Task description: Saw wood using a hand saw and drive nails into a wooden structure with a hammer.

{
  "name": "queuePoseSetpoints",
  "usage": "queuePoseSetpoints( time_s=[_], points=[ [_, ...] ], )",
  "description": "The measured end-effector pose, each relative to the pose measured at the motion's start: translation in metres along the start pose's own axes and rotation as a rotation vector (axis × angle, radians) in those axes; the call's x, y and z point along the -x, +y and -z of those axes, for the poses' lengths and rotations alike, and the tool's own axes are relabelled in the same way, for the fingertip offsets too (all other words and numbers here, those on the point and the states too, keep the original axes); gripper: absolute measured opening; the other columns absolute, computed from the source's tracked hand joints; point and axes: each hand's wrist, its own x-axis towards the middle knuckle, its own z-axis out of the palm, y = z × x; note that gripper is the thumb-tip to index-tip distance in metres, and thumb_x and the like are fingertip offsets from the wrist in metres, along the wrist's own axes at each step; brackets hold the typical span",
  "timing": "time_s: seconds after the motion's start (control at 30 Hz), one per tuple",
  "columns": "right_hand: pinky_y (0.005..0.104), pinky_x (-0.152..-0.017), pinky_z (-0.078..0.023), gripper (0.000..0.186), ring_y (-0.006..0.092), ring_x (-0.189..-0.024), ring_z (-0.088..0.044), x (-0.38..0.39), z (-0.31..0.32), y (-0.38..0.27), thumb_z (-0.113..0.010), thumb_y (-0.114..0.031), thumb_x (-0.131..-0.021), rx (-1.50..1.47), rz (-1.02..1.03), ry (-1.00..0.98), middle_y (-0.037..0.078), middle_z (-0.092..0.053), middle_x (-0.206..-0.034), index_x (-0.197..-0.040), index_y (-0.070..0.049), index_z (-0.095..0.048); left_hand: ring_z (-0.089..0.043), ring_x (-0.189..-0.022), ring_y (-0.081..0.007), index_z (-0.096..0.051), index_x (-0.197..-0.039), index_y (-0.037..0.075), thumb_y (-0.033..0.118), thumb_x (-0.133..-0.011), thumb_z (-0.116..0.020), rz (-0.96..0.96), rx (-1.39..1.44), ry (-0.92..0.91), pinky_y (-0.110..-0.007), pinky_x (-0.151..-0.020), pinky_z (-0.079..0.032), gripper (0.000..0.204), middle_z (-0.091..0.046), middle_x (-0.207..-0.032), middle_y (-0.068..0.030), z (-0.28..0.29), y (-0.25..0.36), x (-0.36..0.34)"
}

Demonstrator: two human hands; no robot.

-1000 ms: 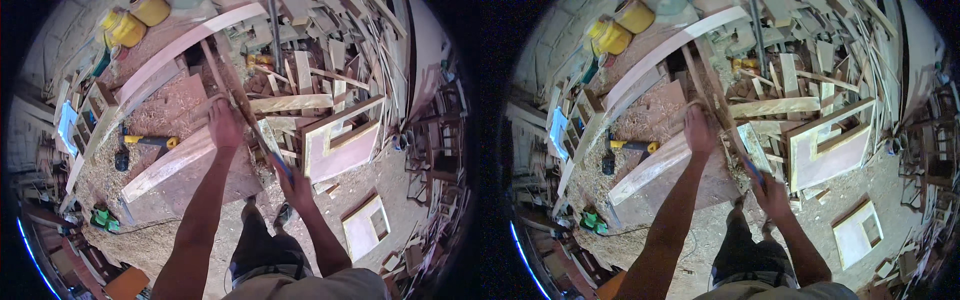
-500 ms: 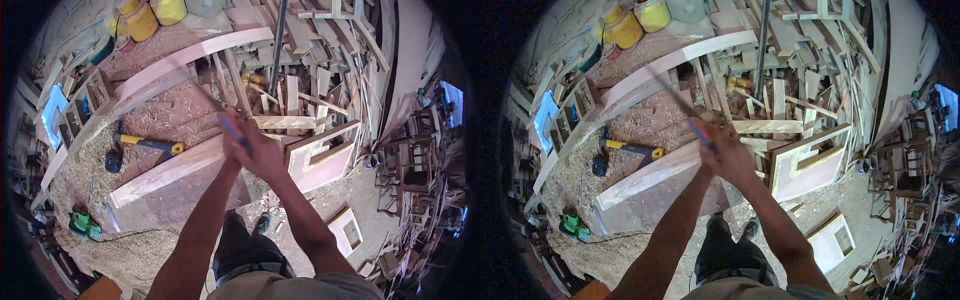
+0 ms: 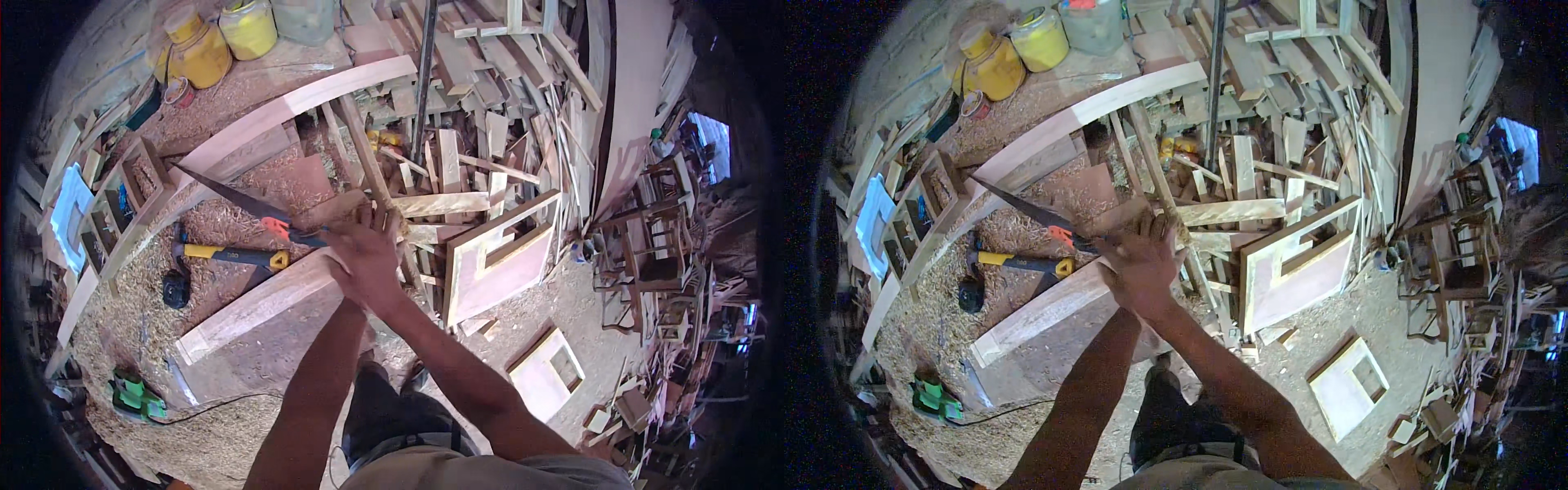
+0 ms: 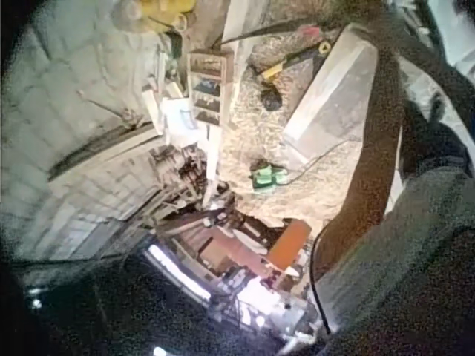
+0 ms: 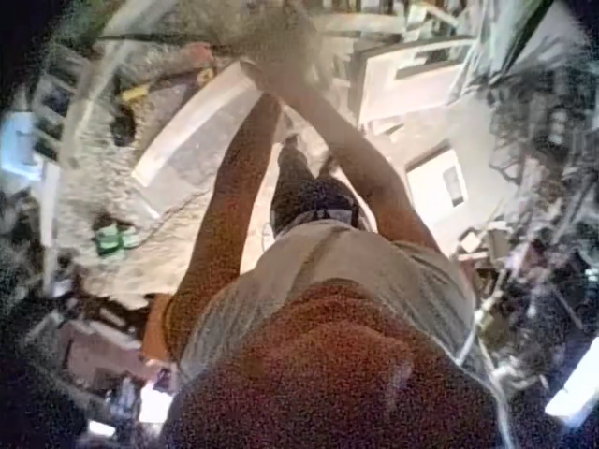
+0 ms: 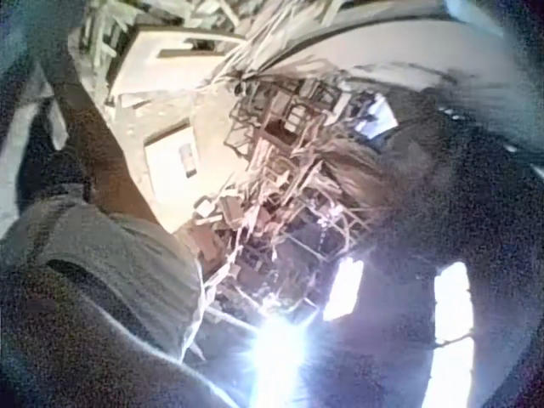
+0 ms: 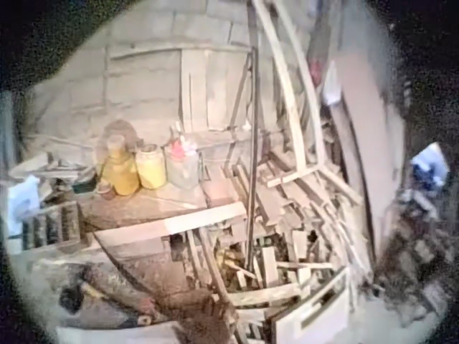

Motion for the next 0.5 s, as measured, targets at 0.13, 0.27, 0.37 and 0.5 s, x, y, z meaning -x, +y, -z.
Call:
queuePoseSetpoints(
  time_s=[0.13,0.27,0.37,0.5],
  points=[
    [0.0419,-0.098,-0.057,0.035,0.0327,-0.118,-0.071,0.078,0.091,0.009,-0.069,-0.011,-0.106,-0.237,-0.399,0.108,0.017,-0.069,-0.132,-0.141,-0.006,-0.07,-0.05,-0.143,-0.0376,-0.062,-0.148,0.014,0.045,-0.087,-0.084,-0.086,-0.091,-0.083,-0.062,-0.122,-0.036,0.072,-0.054,-0.153,-0.015,0.054,0.021,0.014],
    [0.0445,-0.101,-0.06,0.056,0.0305,-0.121,-0.07,0.151,0.141,0.01,-0.081,-0.015,-0.1,-0.595,-0.897,0.019,0.02,-0.07,-0.133,-0.15,0.0,-0.06,-0.056,-0.132,-0.0395,-0.065,-0.132,0.01,0.034,-0.079,-0.092,-0.182,0.226,0.108,-0.056,-0.113,-0.043,0.064,-0.06,-0.141,-0.0162,0.126,0.076,0.056],
    [0.043,-0.099,-0.059,0.05,0.0278,-0.116,-0.073,0.188,0.15,-0.009,-0.081,-0.018,-0.1,-0.853,-0.69,-0.164,0.018,-0.071,-0.135,-0.143,0.001,-0.063,-0.06,-0.13,-0.0394,-0.065,-0.128,0.011,0.034,-0.078,-0.094,-0.249,0.333,0.103,-0.054,-0.113,-0.044,0.062,-0.065,-0.138,-0.0153,0.191,0.134,0.091],
    [0.0428,-0.103,-0.056,0.042,0.0274,-0.117,-0.073,0.212,0.174,-0.038,-0.075,-0.022,-0.1,-0.807,-0.438,-0.169,0.018,-0.076,-0.127,-0.136,0.0,-0.069,-0.063,-0.136,-0.0415,-0.069,-0.127,0.009,0.036,-0.074,-0.099,-0.282,0.493,-0.006,-0.051,-0.118,-0.048,0.066,-0.065,-0.149,-0.0199,0.273,0.212,0.138]
  ],
)
